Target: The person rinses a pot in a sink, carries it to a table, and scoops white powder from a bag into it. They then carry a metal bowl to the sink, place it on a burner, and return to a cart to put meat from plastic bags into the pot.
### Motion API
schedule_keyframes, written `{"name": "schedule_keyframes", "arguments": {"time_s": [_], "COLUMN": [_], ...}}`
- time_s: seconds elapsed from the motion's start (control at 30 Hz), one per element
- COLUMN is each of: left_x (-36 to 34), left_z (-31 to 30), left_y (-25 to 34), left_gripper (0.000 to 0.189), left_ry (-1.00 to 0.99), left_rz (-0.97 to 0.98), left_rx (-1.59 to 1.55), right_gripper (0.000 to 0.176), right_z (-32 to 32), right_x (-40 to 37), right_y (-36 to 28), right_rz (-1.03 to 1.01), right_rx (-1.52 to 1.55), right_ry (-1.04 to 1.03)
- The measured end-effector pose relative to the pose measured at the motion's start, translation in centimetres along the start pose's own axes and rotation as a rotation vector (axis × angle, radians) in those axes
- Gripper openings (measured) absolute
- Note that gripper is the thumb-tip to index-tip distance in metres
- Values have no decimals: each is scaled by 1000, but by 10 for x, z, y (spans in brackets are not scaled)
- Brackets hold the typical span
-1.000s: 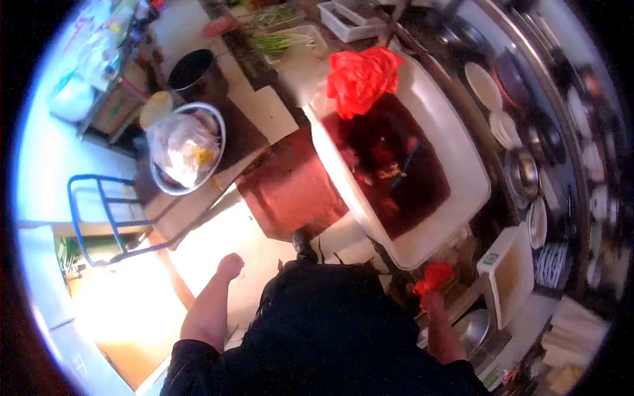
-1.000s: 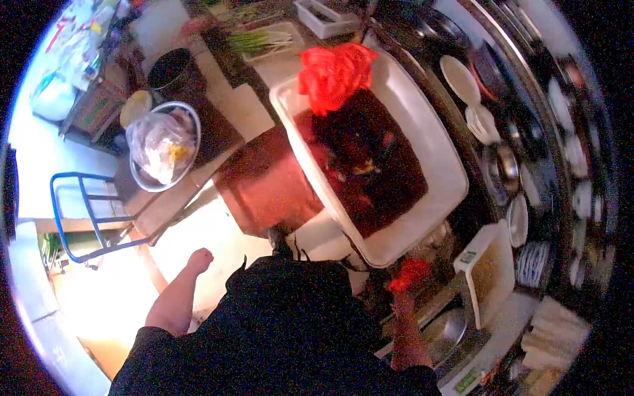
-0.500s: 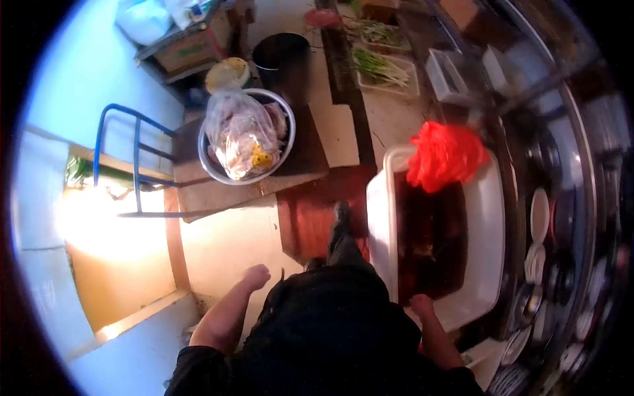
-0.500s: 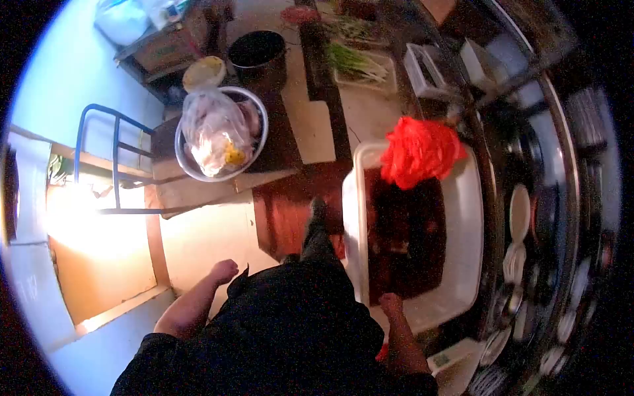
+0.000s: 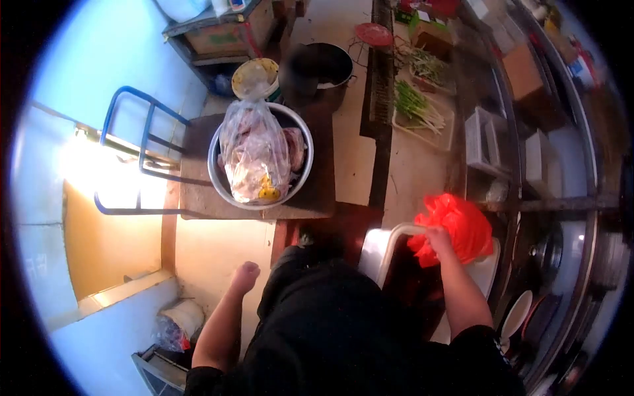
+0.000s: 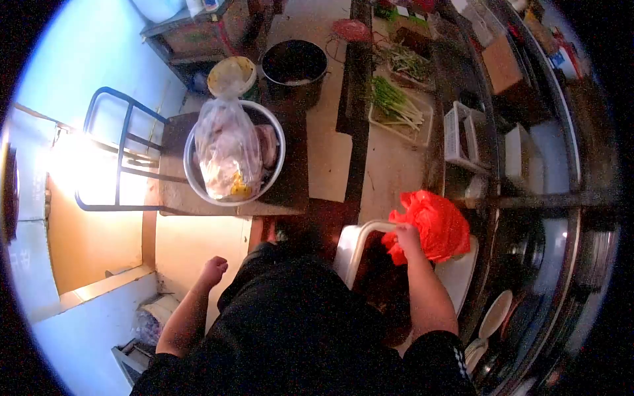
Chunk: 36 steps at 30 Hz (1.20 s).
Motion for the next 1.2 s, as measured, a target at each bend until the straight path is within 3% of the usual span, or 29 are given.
{"name": "schedule_keyframes", "arguments": {"time_s": [0.13, 0.2, 0.27, 0.3, 0.4, 0.43, 0.5, 0.53, 0.63, 0.67, 0.7, 0.77, 0.83, 0.87, 0.93, 1.07, 1.13, 1.2], "left_x": [22, 58, 91, 93, 157, 152, 184, 188, 229, 235, 236, 214, 197, 184, 162, 138, 138, 145], "left_z": [3, 17, 34, 12, 28, -18, -18, -38, -10, -2, 8, 13, 31, 53, 67, 84, 94, 99], "left_y": [23, -13, -50, -20, -43, 36, 54, 96, 108, 114, 120, 159, 182, 183, 215, 273, 283, 290], "left_gripper": [30, 32, 33, 33, 32, 31, 29, 24, 23, 24, 25, 25, 25, 24, 25, 27, 27, 26], "left_ry": [-50, -94, -213, -138, -70, -43, 132, 139, 232, 254, 278, 309, 293, 267, 184, 213, 271, 299], "left_rz": [-39, 2, 109, -206, 20, -217, -127, -186, -218, -272, -330, -391, -354, -424, -493, -598, -579, -616], "left_rx": [73, 151, 391, 198, 310, 161, -6, -104, -261, -325, -389, -354, -239, -161, -129, -177, -275, -326], "right_gripper": [26, 28, 36, 35, 35, 36, 36, 36, 36, 36, 35, 34, 32, 32, 30, 33, 30, 30], "right_z": [36, 54, 75, 82, 81, 77, 74, 72, 72, 72, 68, 69, 78, 78, 86, 98, 110, 121], "right_x": [33, 32, 31, 33, 36, 35, 60, 81, 171, 180, 191, 237, 309, 330, 370, 425, 437, 436], "right_y": [-74, -107, -130, -140, -199, -224, -242, -250, -252, -279, -304, -329, -342, -358, -397, -450, -471, -494], "right_rz": [-20, -160, -289, -365, -430, -385, -382, -381, -569, -593, -499, -416, -609, -620, -424, -388, -637, -668], "right_rx": [86, -94, -415, -479, -543, -535, -530, -512, -683, -703, -712, -745, -746, -756, -604, -576, -689, -664], "right_ry": [-6, -5, -172, -277, -353, -328, -331, -327, -383, -409, -433, -487, -494, -519, -495, -468, -418, -432]}}
Point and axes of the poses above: each hand's wrist, its own x-axis towards the middle knuckle, its own z-axis out of the palm, y = z × x, the point moved 2 cm from there along x, towards the middle knuckle, and after that the axes turned 13 degrees about y, right-handed, at the moved point
